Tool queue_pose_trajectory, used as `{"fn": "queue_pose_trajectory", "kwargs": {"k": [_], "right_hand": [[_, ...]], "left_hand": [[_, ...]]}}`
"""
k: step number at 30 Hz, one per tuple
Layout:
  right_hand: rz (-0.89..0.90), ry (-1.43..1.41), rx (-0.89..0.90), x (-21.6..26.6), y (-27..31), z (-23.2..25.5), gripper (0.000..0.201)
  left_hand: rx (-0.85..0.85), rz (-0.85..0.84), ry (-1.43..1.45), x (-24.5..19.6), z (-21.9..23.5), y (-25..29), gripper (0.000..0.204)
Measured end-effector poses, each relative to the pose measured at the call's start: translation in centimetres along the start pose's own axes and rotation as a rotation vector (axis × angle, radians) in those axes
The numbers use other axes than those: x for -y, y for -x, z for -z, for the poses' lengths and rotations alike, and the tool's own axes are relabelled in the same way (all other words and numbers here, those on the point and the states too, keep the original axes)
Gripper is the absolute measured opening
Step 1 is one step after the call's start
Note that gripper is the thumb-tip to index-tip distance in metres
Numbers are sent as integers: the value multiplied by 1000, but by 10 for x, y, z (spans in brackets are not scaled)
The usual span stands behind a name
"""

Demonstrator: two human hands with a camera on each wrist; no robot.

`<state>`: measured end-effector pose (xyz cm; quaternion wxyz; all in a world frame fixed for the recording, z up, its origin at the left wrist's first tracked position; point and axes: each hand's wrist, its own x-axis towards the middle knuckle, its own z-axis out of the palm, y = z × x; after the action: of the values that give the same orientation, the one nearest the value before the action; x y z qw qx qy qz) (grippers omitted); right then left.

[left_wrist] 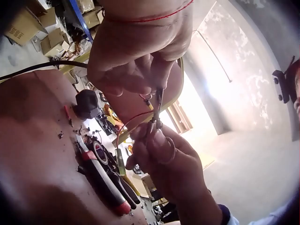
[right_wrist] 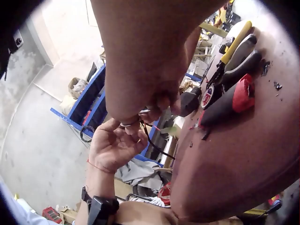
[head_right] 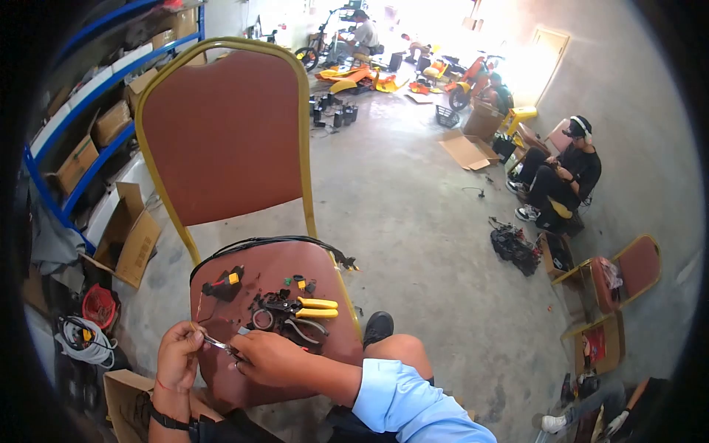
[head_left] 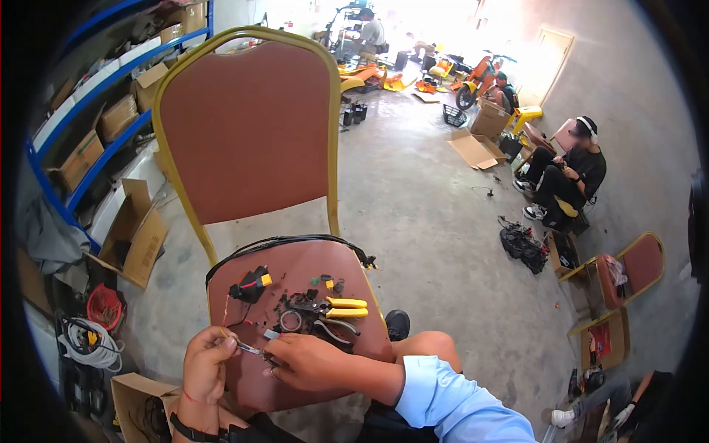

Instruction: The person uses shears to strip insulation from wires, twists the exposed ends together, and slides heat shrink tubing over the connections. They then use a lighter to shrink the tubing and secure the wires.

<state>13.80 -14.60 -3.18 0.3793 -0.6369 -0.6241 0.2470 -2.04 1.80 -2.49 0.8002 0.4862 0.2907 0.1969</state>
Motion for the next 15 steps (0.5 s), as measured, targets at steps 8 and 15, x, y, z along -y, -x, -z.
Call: {"fn": "queue_pose_trajectory", "kwargs": {"k": [8,15], "right_hand": [[15,66,7,-8,0,1,28],[-55,37,19,5,-3,10,27]], "left_hand": [[20,21,-61,-5,-2,4,7],[29,38,-27,-3,4,2,9]]}}
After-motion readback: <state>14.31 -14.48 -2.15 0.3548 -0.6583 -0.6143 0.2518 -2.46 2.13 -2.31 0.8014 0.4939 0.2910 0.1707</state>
